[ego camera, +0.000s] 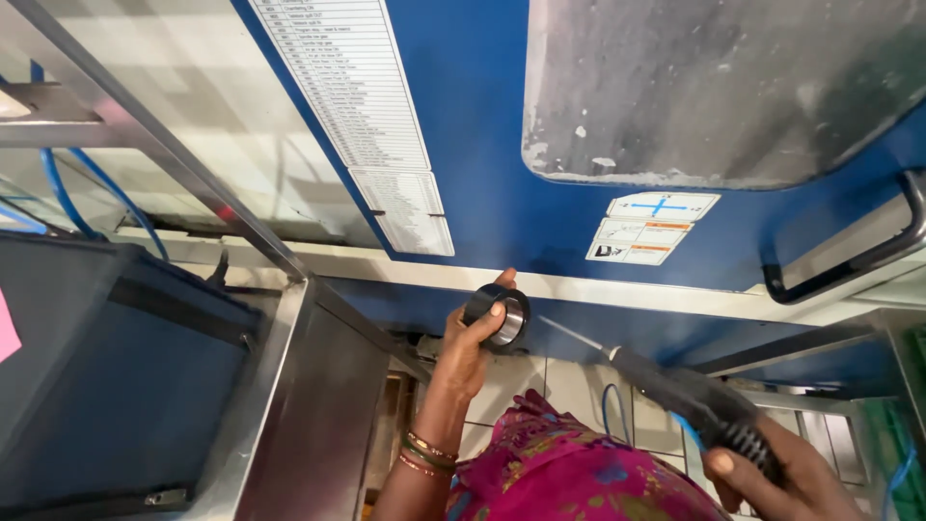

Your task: Operating a CNC lathe to machine a cylindrical metal part, including loading and unloading the part, using an air gun for cleaning, and checking the part with a gauge.

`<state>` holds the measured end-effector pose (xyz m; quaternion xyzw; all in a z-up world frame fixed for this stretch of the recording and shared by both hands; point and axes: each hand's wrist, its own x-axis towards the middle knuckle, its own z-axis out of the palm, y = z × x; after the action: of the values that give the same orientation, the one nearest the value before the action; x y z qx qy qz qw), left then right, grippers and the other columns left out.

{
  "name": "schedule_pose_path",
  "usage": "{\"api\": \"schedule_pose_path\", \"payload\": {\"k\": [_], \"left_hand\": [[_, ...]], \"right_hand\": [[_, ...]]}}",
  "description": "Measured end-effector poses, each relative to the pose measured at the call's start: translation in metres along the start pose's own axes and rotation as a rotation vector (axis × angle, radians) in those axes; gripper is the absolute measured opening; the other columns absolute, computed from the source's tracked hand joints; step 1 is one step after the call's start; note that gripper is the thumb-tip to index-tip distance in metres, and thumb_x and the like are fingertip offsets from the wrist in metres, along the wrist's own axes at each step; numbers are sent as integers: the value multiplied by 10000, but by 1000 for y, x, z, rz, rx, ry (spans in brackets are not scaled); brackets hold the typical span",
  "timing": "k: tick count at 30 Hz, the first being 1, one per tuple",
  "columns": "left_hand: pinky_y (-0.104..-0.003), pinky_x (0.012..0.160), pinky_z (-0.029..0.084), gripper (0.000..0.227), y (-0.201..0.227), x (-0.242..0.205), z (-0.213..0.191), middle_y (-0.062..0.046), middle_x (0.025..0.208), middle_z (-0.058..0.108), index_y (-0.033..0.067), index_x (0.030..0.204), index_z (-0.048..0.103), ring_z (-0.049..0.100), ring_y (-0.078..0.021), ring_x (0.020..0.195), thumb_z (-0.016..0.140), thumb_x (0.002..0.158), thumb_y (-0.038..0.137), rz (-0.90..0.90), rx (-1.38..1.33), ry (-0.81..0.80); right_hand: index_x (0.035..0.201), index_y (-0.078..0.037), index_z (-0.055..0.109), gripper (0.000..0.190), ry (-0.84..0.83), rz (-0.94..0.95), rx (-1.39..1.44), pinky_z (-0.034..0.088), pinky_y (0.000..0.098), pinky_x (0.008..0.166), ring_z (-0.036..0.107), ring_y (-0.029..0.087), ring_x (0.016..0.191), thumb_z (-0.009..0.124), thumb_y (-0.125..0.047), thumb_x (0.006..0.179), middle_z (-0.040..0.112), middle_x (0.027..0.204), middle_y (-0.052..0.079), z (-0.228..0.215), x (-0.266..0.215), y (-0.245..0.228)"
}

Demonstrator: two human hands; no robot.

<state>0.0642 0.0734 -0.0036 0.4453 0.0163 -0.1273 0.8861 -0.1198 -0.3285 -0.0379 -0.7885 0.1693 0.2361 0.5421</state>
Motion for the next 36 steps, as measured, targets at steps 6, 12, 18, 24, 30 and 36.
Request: {"api": "schedule_pose_path", "payload": {"k": [6,12,18,24,30,36], "left_hand": [[-365,958,488,652,-7,15,-23,-58,1062,565,-25,1463,655,572,-186,987,856,912,258,-106,-169,96],[-384,999,547,440,6,7,-24,-163,1496,613,65,1055,713,642,-268,1260,935,728,257,550,1215,24],[-322,1000,519,501,-7,2,-16,-48,1384,702,-70,1212,721,686,-170,1146,858,812,199,50,249,68],[-289,845,518,542,3,-16,27,-61,1062,735,-8,1351,685,656,-145,920,792,840,138,67,76,152],[-298,854,543,601,-9,-49,66,-9,1184,718,96,1310,692,669,-120,1007,828,726,137,-34,414,286],[-348,875,586,690,-129,-87,5,-121,1040,799,43,1273,692,755,-176,956,937,667,261,84,989,82]], "right_hand": [[1382,-88,567,620,-38,93,89,466,413,540,569,239,620,808,-331,865,629,773,140,19,-6,46],[1259,35,601,548,89,13,270,567,430,562,673,282,673,784,-345,910,659,873,199,7,-21,76],[1302,10,580,548,201,-13,258,597,461,530,715,316,666,762,-346,927,658,908,232,18,-48,30],[1282,-14,622,506,155,103,219,475,453,463,536,283,540,761,-317,901,625,772,226,-20,-36,26],[1258,-41,653,508,368,-80,338,365,336,585,483,156,648,787,-158,783,610,805,50,-34,-33,5],[1238,4,646,406,844,-715,841,500,289,958,647,149,1060,757,32,849,684,1144,26,-82,70,30]]}}
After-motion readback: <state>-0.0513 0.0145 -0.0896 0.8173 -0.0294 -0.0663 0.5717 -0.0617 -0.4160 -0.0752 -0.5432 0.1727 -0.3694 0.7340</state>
